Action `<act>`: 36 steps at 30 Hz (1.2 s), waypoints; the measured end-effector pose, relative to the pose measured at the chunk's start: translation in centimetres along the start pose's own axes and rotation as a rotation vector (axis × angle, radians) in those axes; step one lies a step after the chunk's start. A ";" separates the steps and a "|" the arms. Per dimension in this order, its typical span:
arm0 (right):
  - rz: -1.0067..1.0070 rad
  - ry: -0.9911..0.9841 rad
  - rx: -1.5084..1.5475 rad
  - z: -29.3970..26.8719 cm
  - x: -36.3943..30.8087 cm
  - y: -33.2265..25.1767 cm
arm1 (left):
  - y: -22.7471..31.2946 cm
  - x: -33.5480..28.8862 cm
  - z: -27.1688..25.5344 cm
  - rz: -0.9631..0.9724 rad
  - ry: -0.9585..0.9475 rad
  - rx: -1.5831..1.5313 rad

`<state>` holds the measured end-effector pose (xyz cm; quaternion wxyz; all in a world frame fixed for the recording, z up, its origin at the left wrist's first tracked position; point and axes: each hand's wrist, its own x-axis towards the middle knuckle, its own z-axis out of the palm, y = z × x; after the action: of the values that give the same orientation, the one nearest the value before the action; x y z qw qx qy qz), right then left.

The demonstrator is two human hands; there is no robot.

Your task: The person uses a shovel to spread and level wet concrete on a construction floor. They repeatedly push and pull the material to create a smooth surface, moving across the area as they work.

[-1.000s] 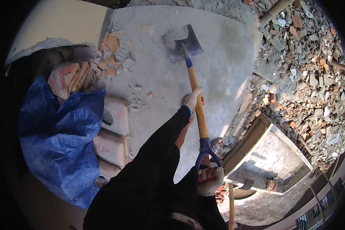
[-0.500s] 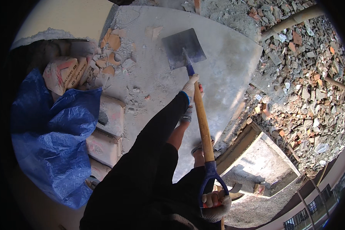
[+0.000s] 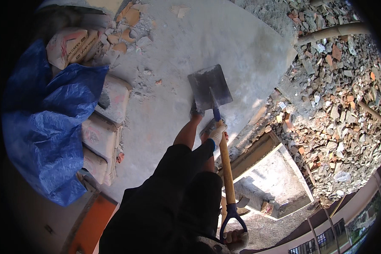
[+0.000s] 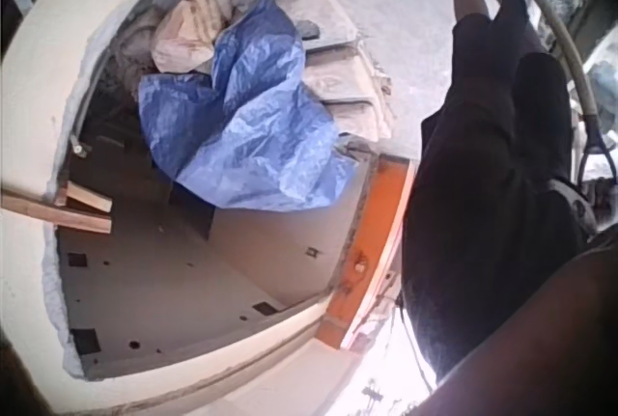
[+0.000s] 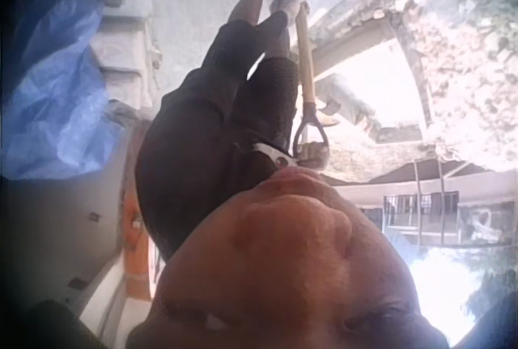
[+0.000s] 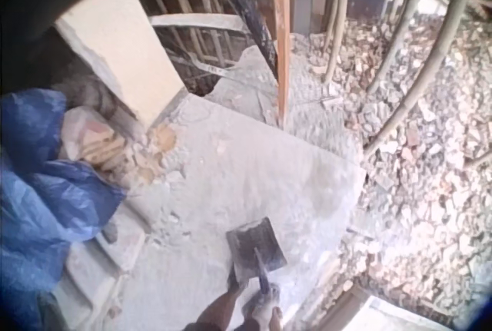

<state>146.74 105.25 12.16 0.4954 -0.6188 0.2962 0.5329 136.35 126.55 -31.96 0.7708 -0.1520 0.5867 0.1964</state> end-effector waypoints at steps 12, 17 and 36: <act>0.093 -0.803 0.440 42.3 23.1 2.0 | 27.9 -10.8 4.4 0.114 -0.860 -0.180; 0.019 -0.646 0.178 25.1 13.8 0.5 | 25.8 -10.7 7.7 0.288 -0.441 -0.343; 0.154 -0.041 -0.207 -8.1 2.5 -3.2 | -4.3 -5.2 -11.3 -0.063 -0.185 -0.706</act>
<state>153.21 99.23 10.29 0.3926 -0.6310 0.2762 0.6095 127.70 116.87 -29.93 0.7265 -0.4079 0.4055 0.3760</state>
